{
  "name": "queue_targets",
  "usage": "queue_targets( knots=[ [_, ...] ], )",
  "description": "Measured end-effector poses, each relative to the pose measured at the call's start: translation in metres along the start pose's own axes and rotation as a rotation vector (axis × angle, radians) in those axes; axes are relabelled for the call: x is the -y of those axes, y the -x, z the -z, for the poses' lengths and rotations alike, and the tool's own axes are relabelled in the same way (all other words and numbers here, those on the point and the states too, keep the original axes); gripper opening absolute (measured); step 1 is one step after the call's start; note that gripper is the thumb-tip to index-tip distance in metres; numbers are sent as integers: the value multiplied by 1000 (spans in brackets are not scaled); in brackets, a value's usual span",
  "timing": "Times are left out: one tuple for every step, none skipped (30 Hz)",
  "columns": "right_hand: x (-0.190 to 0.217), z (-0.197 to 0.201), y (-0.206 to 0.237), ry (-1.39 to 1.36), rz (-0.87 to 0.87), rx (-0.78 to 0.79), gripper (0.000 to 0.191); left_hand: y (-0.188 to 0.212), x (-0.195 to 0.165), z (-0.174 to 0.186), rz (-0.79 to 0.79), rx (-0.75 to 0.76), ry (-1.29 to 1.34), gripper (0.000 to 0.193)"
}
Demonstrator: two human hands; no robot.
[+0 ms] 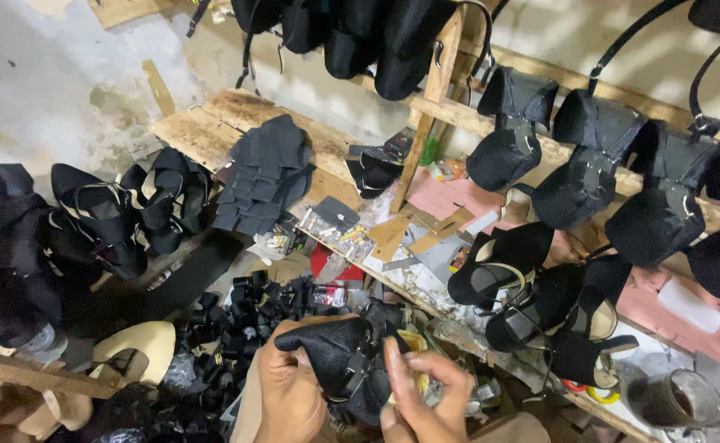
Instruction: The person sits on the floor and applies a brown adhesive to the heel and sole edges of black high-heeled shoes using a small brush. They handle several shoes one at a time, rotating each to coat different areas, and place finished shoes on a nearby wooden rack.
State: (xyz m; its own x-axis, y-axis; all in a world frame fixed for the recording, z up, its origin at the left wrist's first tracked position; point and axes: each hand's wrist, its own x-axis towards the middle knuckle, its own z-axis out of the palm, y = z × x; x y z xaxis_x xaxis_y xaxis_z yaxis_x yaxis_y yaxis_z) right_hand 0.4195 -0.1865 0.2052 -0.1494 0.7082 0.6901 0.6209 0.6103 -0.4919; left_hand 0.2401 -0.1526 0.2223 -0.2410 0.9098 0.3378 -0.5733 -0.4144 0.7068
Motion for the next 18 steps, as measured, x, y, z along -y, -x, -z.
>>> queue_targets(
  knots=[
    [-1,-8,5,-12,-56,27,57,2,-1,2,-5,10,-49,42],
    [-2,-20,9,-16,-85,-50,51,3,-1,3,-15,23,-98,46],
    [-4,-36,10,-20,-114,-128,45,4,0,4,-25,32,-125,46],
    [-5,-47,10,-24,-143,-201,41,5,0,5,-34,39,-152,46],
    [-8,-53,10,-74,-205,-215,40,6,0,5,-43,41,-179,46],
    [-9,-56,8,-125,-265,-228,40,6,-1,5,-37,36,-183,47],
    [-10,-57,5,-176,-325,-243,41,7,-1,5,-33,32,-186,47],
    [-9,-52,2,-47,-201,-193,49,7,-2,5,-27,28,-190,48],
    [-7,-43,-1,83,-78,-142,58,7,-2,5,-29,32,-186,48],
    [-5,-32,-5,212,45,-93,67,7,-3,6,-31,39,-182,48],
    [-2,-22,-11,248,152,-137,60,7,-4,6,-34,48,-177,48],
    [2,-15,-18,284,258,-181,53,7,-6,6,-27,37,-219,48],
    [7,-8,-25,320,363,-223,47,7,-6,6,-17,25,-261,48],
    [13,-4,-30,312,284,-185,48,7,-7,6,-9,12,-304,48],
    [20,-1,-35,302,209,-150,49,7,-7,6,-15,11,-304,47],
    [24,0,-40,292,132,-116,50,7,-7,5,-19,11,-306,46],
    [28,1,-44,298,135,-124,50,7,-8,4,-18,12,-307,45],
    [30,3,-47,306,139,-132,49,7,-8,3,-18,20,-300,42]
  ],
)
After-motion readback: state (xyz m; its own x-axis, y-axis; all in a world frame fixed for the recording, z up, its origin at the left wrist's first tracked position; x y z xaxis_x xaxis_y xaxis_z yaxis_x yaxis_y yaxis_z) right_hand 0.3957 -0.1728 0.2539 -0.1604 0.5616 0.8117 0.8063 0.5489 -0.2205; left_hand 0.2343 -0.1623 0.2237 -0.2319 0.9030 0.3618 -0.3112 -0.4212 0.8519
